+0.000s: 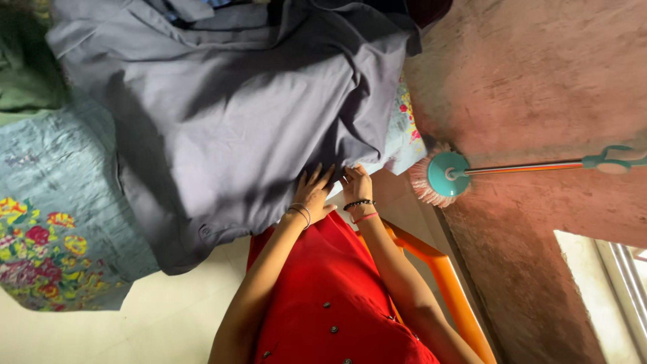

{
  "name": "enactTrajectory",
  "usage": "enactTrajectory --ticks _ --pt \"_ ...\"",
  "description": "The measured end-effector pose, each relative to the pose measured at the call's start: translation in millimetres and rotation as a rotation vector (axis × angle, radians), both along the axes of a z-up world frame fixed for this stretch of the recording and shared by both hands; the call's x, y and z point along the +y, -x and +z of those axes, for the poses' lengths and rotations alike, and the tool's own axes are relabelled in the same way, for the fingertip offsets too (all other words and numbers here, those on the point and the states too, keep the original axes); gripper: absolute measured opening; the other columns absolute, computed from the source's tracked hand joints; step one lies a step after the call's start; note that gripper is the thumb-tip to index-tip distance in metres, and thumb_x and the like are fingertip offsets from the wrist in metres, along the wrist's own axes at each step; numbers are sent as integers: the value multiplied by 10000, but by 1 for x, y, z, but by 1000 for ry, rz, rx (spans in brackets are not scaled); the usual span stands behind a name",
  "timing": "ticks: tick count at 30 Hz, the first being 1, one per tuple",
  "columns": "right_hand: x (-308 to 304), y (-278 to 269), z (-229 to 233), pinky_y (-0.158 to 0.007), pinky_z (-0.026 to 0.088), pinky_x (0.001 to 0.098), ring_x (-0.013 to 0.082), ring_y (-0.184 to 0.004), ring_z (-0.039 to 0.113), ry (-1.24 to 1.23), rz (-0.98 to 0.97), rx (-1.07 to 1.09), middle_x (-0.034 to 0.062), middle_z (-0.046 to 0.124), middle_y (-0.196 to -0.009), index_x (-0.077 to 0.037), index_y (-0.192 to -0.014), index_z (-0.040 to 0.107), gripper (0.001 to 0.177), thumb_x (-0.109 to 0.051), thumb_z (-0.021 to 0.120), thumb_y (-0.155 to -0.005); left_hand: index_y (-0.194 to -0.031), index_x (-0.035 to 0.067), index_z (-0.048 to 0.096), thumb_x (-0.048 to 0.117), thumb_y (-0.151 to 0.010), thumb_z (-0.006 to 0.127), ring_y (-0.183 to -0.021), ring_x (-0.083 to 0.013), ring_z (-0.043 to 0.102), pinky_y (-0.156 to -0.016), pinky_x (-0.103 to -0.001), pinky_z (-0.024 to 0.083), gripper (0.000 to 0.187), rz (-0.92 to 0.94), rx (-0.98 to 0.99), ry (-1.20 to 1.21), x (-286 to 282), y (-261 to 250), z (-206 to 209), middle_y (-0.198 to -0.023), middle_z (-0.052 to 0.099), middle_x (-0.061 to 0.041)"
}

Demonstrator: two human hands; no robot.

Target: The person folds a blue checkered shirt and a grey jacket and places them into an open suitcase on a bed.

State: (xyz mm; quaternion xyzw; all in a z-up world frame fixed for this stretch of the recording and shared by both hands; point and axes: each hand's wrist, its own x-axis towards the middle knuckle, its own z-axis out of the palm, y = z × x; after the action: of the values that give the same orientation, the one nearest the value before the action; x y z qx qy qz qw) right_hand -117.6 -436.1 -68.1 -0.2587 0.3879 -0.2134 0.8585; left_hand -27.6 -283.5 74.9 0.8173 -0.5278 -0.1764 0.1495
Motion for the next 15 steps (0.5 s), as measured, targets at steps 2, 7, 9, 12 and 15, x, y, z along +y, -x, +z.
enactTrajectory --ticks 2,7,9,12,15 --pt "-5 1 28 -878 516 371 189 -893 642 -19 -46 -1 27 687 -925 -112 -964 636 88 -55 592 -913 -1266 49 653 272 -837 753 -1375 -358 493 -1191 -481 320 493 -3 141 46 -5 -1 -18 -1527 501 -114" --pt "-50 -6 86 -991 513 452 292 -996 683 -295 -301 -6 119 746 -1025 -52 -1057 678 210 -176 611 -902 -1356 30 596 226 -866 725 -1272 -331 573 -1103 -383 434 543 -94 300 4 2 10 -34 -1458 564 -122" --pt "-80 7 91 -1038 513 432 289 -1021 687 -172 -345 24 123 740 -1064 -9 -1118 676 260 -168 650 -913 -1355 23 599 226 -859 731 -1279 -321 574 -1101 -377 440 552 -121 319 -19 7 15 -33 -1463 560 -131" --pt "-126 39 71 -964 541 405 271 -989 700 -58 -344 -197 115 737 -1060 -16 -1112 687 243 -115 648 -894 -1332 1 614 249 -863 748 -1287 -335 558 -1109 -382 422 547 -185 294 13 -7 17 -30 -1449 554 -171" --pt "-146 68 29 -887 521 375 224 -930 684 -13 -436 -122 64 714 -1025 -74 -1118 684 215 -73 637 -909 -1269 -26 628 287 -843 773 -1288 -340 539 -1096 -398 403 548 -262 296 -17 -21 14 -18 -1427 549 -181"
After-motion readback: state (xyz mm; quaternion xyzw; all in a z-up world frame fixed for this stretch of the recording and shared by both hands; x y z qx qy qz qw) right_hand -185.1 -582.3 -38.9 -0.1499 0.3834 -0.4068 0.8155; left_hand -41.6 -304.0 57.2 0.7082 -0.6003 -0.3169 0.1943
